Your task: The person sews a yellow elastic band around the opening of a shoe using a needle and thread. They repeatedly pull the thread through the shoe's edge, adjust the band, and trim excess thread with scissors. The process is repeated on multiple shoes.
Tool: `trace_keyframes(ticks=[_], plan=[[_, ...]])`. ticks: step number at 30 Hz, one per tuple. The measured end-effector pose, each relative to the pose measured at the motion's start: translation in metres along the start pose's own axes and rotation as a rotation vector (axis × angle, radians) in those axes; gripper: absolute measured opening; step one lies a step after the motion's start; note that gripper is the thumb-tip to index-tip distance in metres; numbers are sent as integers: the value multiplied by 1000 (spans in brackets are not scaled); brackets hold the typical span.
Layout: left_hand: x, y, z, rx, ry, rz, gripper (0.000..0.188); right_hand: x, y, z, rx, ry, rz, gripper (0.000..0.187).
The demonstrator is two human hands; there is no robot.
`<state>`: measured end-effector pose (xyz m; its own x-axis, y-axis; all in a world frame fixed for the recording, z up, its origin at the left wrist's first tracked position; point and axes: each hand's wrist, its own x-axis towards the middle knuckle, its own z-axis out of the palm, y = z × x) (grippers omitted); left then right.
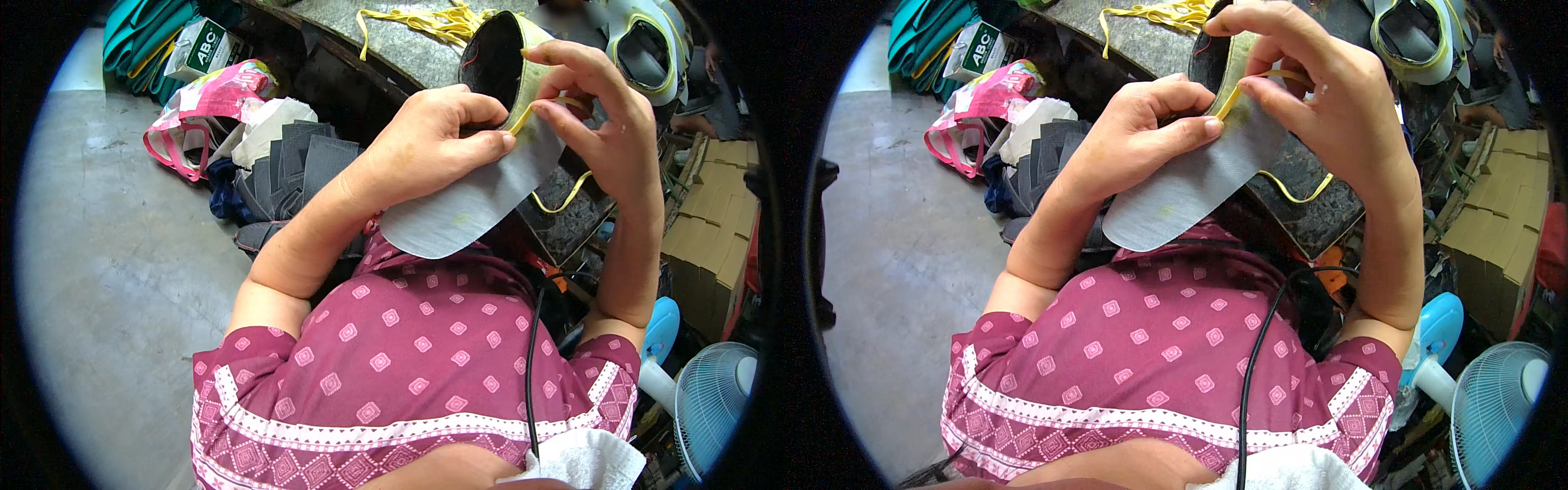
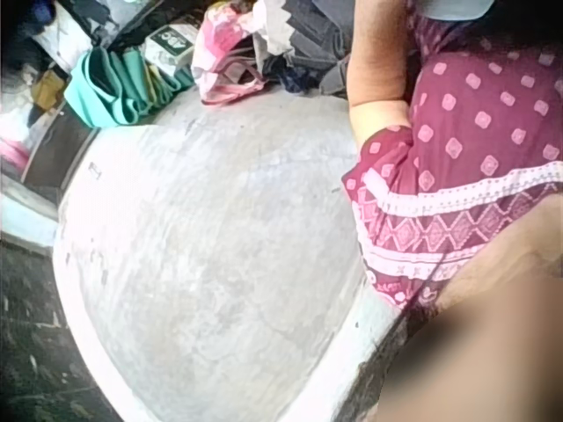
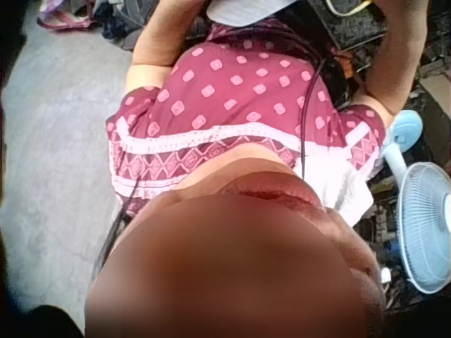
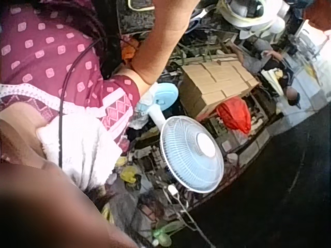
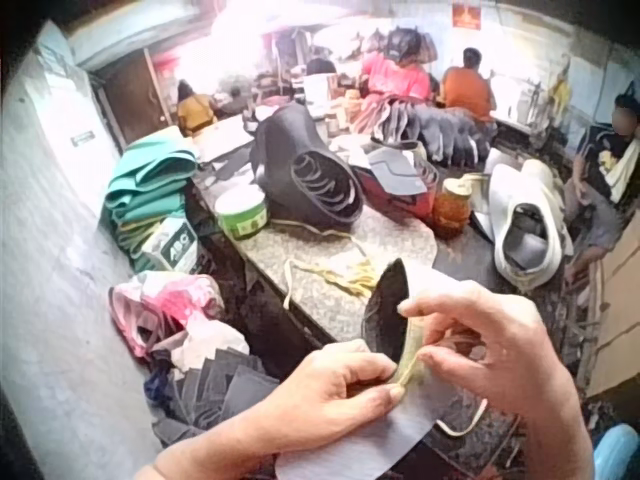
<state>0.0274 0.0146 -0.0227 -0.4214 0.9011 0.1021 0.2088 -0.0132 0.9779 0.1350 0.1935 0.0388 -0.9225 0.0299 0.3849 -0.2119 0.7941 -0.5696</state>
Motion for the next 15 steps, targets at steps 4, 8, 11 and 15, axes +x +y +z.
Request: trace_keyframes(ticks=[4,8,11,15], plan=[[6,0,-2,-76,-23,-62,13,7,3,5,69,-41,90,51],[6,-1,-2,-29,2,-28,20,8,4,6,39,-80,75,55],[6,-2,-2,-11,9,-20,26,8,3,7,51,-69,47,55],[7,-3,-2,20,13,13,25,6,4,6,25,-69,49,56]])
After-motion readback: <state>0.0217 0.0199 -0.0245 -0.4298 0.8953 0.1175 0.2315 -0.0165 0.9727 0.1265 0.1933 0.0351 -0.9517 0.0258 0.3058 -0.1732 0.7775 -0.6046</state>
